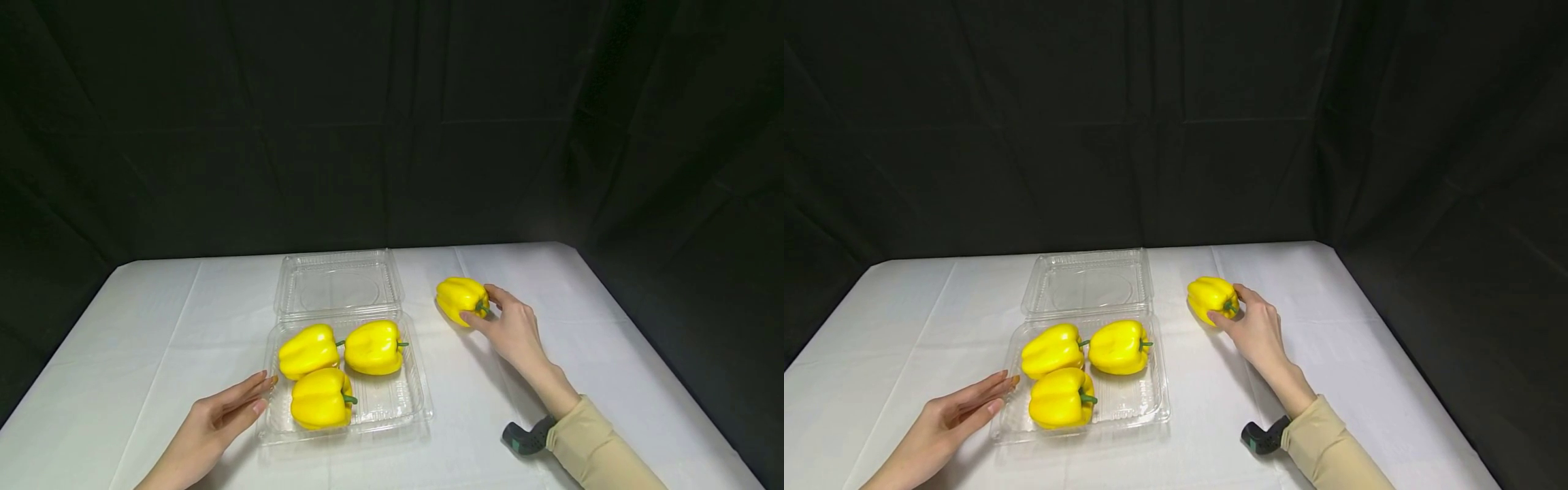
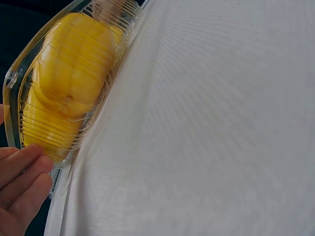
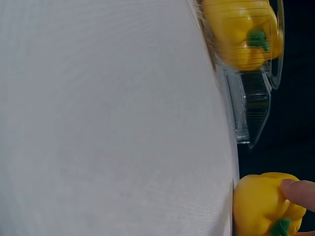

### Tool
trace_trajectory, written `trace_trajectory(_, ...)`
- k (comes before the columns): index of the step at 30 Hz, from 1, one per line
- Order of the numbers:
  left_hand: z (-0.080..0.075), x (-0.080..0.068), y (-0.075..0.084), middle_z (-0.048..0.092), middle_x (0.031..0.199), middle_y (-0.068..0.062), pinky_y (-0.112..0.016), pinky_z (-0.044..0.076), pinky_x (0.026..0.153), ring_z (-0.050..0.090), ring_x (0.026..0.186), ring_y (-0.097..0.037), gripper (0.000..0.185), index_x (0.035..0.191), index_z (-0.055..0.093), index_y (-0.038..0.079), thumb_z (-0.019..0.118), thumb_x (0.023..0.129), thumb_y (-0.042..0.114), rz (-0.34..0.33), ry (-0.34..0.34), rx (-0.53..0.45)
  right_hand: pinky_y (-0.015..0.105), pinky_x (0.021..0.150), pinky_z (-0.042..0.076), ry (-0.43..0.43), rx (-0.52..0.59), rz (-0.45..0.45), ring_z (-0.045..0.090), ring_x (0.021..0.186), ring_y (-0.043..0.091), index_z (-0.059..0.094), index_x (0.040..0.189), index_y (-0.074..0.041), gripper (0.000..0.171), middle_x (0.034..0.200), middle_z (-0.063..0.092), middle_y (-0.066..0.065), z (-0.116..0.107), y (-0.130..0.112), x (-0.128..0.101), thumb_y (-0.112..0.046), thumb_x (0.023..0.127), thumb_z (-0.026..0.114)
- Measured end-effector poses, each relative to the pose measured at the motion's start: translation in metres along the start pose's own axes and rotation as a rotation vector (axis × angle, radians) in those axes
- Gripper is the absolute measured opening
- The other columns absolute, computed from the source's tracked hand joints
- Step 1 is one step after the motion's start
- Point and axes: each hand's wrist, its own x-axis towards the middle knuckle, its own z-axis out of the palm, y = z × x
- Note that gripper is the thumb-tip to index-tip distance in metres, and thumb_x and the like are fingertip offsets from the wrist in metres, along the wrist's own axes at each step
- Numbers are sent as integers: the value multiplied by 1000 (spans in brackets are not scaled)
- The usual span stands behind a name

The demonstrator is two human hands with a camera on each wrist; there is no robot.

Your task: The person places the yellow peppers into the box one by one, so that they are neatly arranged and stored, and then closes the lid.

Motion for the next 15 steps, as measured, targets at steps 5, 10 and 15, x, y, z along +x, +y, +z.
trace_trajectory(5, 0, 0, 0, 64, 136, -2, -12, 48, 91, 58, 119, 2, 54, 144, 53, 8, 65, 98, 33, 1, -3, 1, 60, 103, 45, 15, 3, -2, 56, 123, 45, 54, 137, 5, 67, 134, 60, 28, 3, 2, 0, -26, 84, 81)
trace_trajectory(10, 0, 0, -2, 64, 135, -4, -12, 49, 91, 58, 119, 1, 52, 143, 54, 7, 65, 98, 31, 30, 0, 4, 59, 102, 46, 23, 0, -8, 57, 121, 45, 55, 136, 5, 66, 132, 61, 27, 4, 2, 0, -26, 84, 81)
trace_trajectory(15, 0, 0, -3, 64, 135, -6, -12, 49, 90, 58, 119, 1, 52, 143, 53, 7, 65, 99, 30, 45, 2, 8, 59, 100, 48, 29, -1, -13, 59, 118, 44, 56, 135, 5, 66, 129, 63, 27, 3, 1, -1, -24, 83, 82)
